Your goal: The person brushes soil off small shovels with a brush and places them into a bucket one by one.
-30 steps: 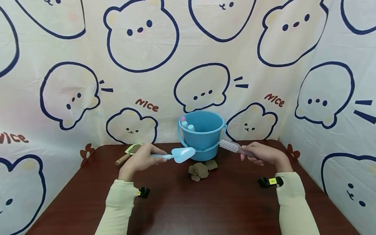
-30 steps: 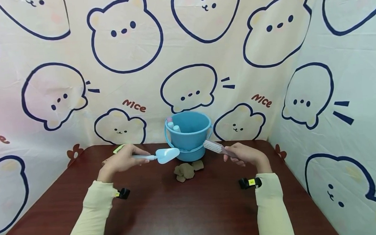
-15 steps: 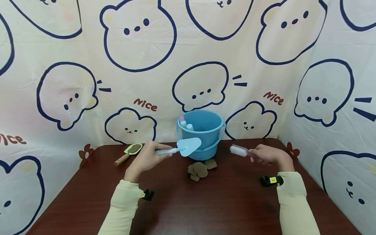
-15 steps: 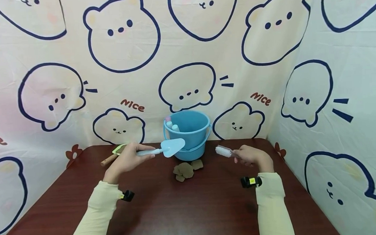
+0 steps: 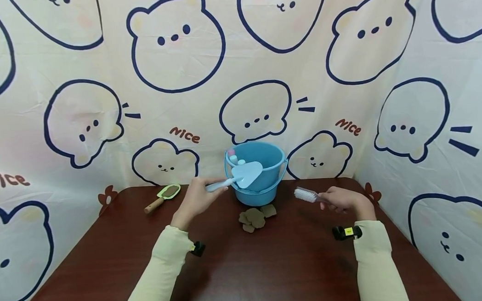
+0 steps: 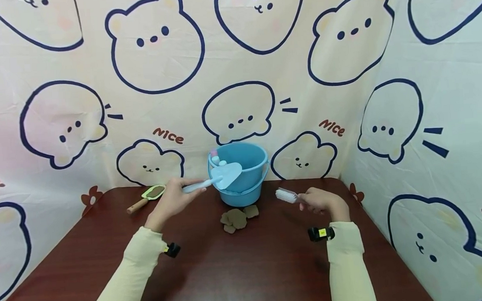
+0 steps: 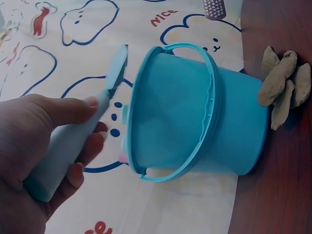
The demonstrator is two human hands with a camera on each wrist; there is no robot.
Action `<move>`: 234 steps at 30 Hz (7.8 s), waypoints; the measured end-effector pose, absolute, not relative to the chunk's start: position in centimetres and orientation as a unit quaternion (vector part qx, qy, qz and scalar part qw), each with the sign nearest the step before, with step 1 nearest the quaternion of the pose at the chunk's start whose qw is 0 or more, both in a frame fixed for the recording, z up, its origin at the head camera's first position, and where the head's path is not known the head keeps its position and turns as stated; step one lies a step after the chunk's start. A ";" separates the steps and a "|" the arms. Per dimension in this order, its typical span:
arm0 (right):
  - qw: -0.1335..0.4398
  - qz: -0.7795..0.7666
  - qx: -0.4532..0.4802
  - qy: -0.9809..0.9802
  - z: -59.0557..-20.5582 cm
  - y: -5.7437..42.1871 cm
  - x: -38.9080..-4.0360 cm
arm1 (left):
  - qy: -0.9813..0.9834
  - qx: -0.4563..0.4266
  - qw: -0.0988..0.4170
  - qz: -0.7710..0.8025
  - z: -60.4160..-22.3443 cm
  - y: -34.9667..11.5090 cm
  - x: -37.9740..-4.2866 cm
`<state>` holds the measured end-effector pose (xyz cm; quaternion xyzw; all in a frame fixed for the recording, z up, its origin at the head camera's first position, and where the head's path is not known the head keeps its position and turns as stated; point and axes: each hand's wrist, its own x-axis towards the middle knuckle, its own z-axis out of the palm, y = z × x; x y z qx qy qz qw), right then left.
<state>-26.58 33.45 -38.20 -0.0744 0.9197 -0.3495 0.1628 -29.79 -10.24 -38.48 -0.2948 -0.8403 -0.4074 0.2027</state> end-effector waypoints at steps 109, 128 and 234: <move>0.155 -0.321 -0.010 0.934 -41.3 32.6 -27.8 | -0.844 -0.227 0.258 -0.412 -36.9 -0.6 -36.4; 0.157 -0.322 -0.027 0.933 -41.2 32.6 -27.8 | -0.855 -0.249 0.238 -0.388 -37.3 -0.8 -36.9; 0.182 -0.315 -0.039 0.930 -41.4 31.6 -28.0 | -0.982 0.009 0.044 -0.183 -41.5 -20.3 -31.6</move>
